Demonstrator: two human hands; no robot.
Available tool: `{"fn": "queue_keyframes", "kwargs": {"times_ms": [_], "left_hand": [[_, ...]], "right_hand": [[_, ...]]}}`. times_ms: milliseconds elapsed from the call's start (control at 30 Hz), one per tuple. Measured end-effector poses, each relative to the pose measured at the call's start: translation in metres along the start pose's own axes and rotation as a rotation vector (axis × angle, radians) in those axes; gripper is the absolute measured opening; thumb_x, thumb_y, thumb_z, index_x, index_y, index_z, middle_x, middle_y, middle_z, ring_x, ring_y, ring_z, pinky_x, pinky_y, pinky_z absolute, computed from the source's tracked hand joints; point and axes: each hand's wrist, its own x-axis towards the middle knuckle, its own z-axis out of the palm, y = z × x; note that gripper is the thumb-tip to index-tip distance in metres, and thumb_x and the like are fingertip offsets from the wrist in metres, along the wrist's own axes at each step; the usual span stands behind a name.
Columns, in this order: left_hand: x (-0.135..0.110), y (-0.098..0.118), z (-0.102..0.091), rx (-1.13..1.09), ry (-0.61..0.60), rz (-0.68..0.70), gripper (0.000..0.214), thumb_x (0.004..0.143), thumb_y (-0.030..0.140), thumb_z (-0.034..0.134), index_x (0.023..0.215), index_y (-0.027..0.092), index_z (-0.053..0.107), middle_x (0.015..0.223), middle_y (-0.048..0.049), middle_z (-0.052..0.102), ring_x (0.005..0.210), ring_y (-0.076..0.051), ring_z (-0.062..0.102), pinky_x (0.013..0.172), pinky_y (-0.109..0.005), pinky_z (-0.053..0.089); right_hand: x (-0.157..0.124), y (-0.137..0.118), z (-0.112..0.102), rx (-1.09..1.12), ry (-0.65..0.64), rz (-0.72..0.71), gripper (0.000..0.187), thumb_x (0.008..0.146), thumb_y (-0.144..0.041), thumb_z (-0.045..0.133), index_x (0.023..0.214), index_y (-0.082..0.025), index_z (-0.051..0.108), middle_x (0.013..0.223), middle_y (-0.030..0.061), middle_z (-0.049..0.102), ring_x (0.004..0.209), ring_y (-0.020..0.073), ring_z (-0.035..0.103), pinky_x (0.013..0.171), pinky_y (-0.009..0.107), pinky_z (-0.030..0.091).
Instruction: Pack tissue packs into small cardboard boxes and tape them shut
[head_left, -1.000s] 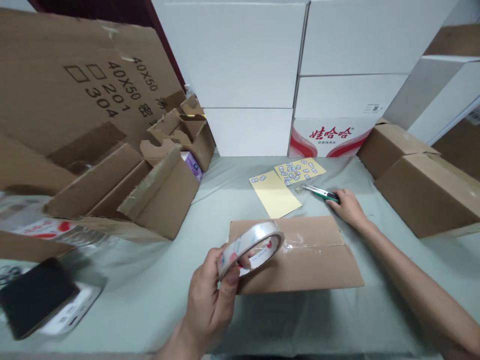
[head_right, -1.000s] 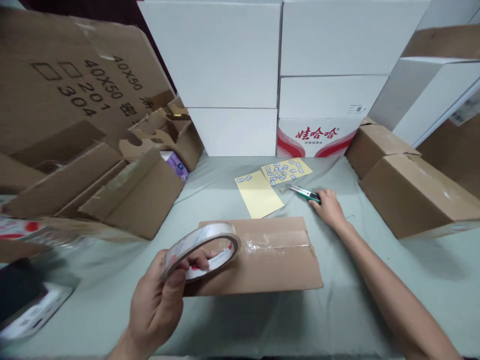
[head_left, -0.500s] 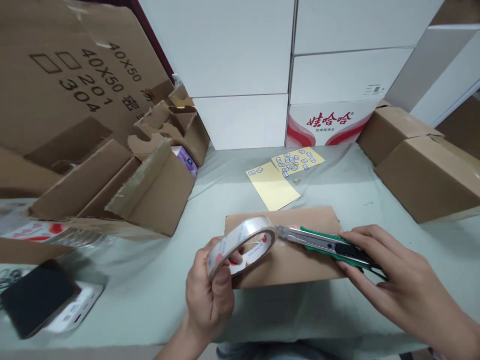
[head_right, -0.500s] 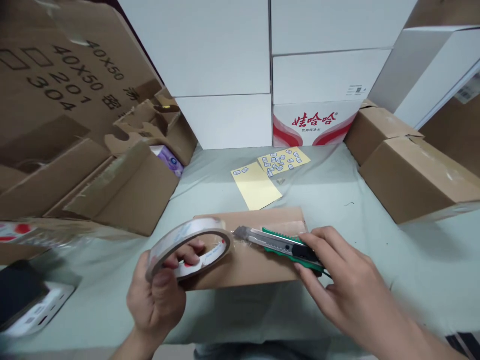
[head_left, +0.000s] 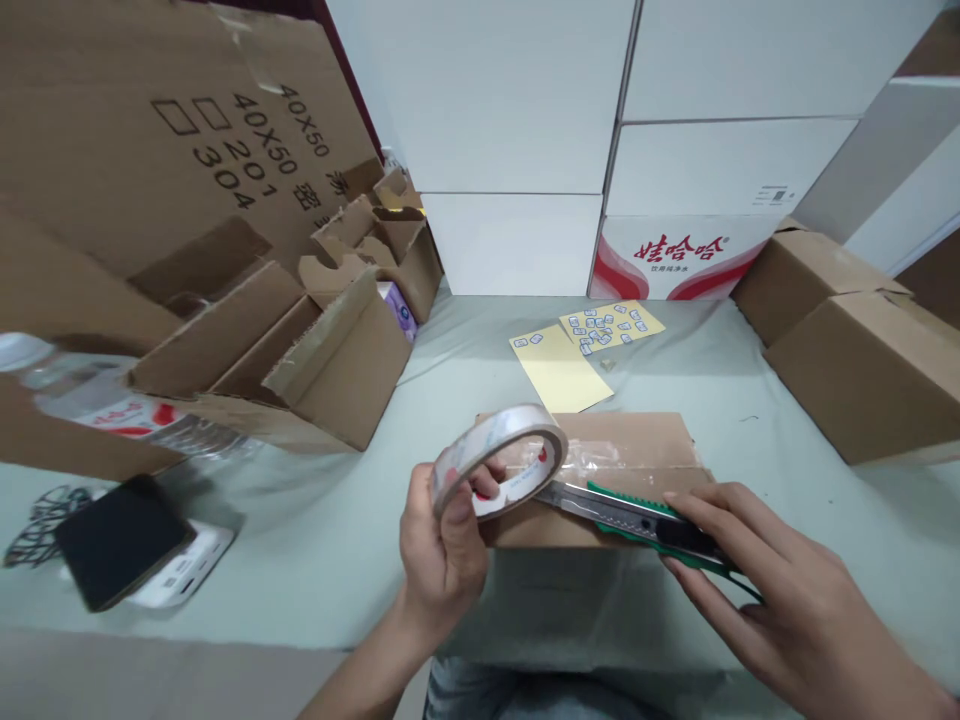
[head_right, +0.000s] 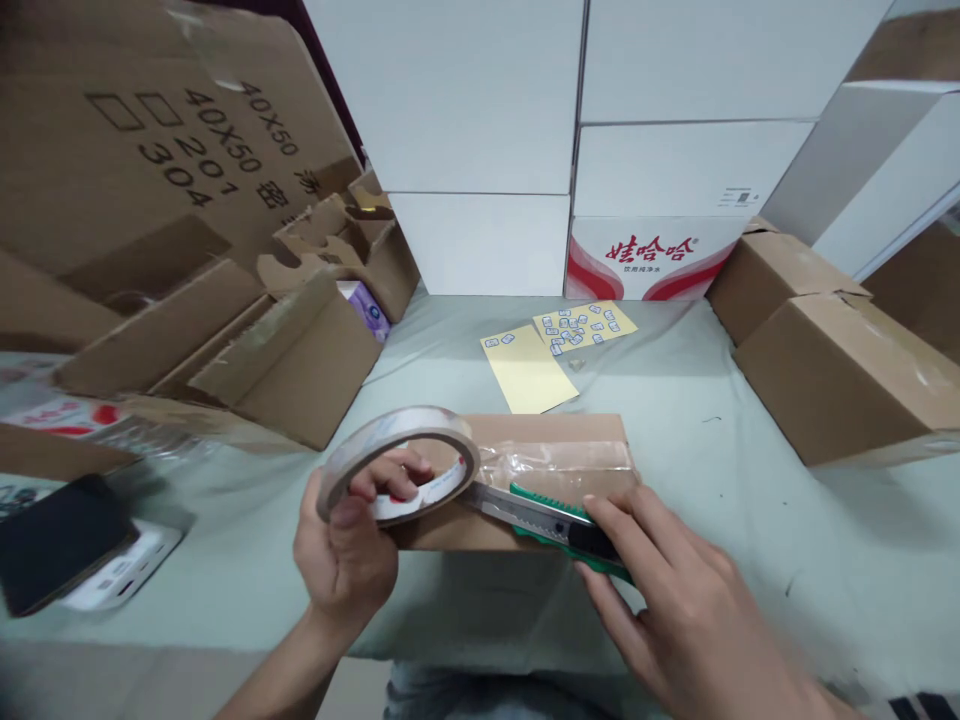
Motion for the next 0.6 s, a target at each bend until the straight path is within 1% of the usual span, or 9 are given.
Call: {"fn": "queue_keyframes", "kwargs": {"times_ms": [100,167,200,233,300,400,500,567,600], "left_hand": [[0.023,0.001,-0.009,-0.110,0.178,-0.092,0.037,0.095,0.054,0.044,0.077,0.022,0.045,0.064,0.0026,0.056,0.074,-0.018,0.065,0.077,-0.034,0.055],[0.038,-0.011,-0.026,-0.083,0.269,-0.212,0.038,0.093,0.057,0.043,0.078,0.022,0.044,0.061,0.0040,0.053,0.069,-0.017,0.063,0.071,-0.033,0.055],[0.044,-0.021,-0.035,-0.032,0.281,-0.308,0.037,0.091,0.058,0.042,0.080,0.022,0.045,0.060,0.0046,0.052,0.064,-0.016,0.060,0.064,-0.031,0.055],[0.049,-0.033,-0.045,0.048,0.247,-0.430,0.037,0.089,0.059,0.040,0.084,0.022,0.047,0.059,0.0058,0.051,0.058,-0.015,0.057,0.056,-0.028,0.053],[0.053,-0.060,-0.060,0.124,0.160,-0.583,0.036,0.086,0.056,0.046,0.085,0.020,0.051,0.056,0.0068,0.050,0.045,-0.012,0.050,0.044,-0.026,0.048],[0.049,-0.096,-0.070,0.210,0.054,-0.718,0.034,0.089,0.049,0.050,0.083,0.016,0.056,0.053,0.0070,0.049,0.037,-0.009,0.045,0.037,-0.023,0.041],[0.043,-0.118,-0.073,0.313,-0.012,-0.782,0.031,0.096,0.042,0.052,0.087,0.014,0.059,0.059,0.0064,0.052,0.042,-0.007,0.046,0.043,-0.020,0.042],[0.041,-0.123,-0.076,0.380,-0.038,-0.769,0.029,0.095,0.040,0.055,0.086,0.013,0.061,0.066,0.0039,0.057,0.052,-0.008,0.054,0.053,-0.024,0.049],[0.040,-0.123,-0.077,0.413,-0.042,-0.742,0.027,0.094,0.039,0.057,0.086,0.013,0.062,0.072,0.0011,0.061,0.062,-0.011,0.060,0.063,-0.029,0.054]], "right_hand": [[0.011,0.017,-0.009,0.028,0.086,0.057,0.025,0.094,-0.028,0.053,0.118,-0.021,0.057,0.106,0.0078,0.062,0.088,0.0185,0.066,0.070,0.028,0.053],[0.022,0.047,-0.008,0.010,0.197,0.154,0.022,0.091,-0.034,0.057,0.110,-0.023,0.060,0.100,0.0064,0.063,0.087,0.0207,0.064,0.072,0.031,0.050],[0.028,0.066,-0.002,-0.008,0.245,0.222,0.023,0.090,-0.038,0.059,0.107,-0.023,0.062,0.097,0.0063,0.064,0.086,0.0220,0.063,0.072,0.033,0.050],[0.034,0.087,0.006,-0.016,0.299,0.294,0.025,0.088,-0.042,0.060,0.104,-0.022,0.063,0.097,0.0072,0.064,0.087,0.0236,0.062,0.074,0.035,0.050],[0.044,0.127,0.033,0.011,0.283,0.439,0.034,0.084,-0.048,0.058,0.101,-0.020,0.066,0.096,0.0099,0.064,0.089,0.0264,0.061,0.076,0.038,0.050],[0.052,0.166,0.081,0.030,0.187,0.464,0.037,0.079,-0.049,0.055,0.092,-0.017,0.069,0.088,0.0123,0.067,0.087,0.0291,0.061,0.080,0.043,0.050],[0.055,0.178,0.111,0.042,0.113,0.454,0.039,0.078,-0.051,0.054,0.088,-0.017,0.071,0.084,0.0124,0.068,0.086,0.0302,0.061,0.079,0.045,0.050],[0.057,0.178,0.110,0.047,0.086,0.449,0.042,0.078,-0.053,0.055,0.091,-0.016,0.071,0.086,0.0130,0.069,0.089,0.0315,0.061,0.080,0.047,0.051],[0.057,0.176,0.103,0.049,0.079,0.447,0.044,0.079,-0.054,0.055,0.095,-0.016,0.071,0.090,0.0137,0.069,0.092,0.0322,0.062,0.081,0.047,0.051]]}}
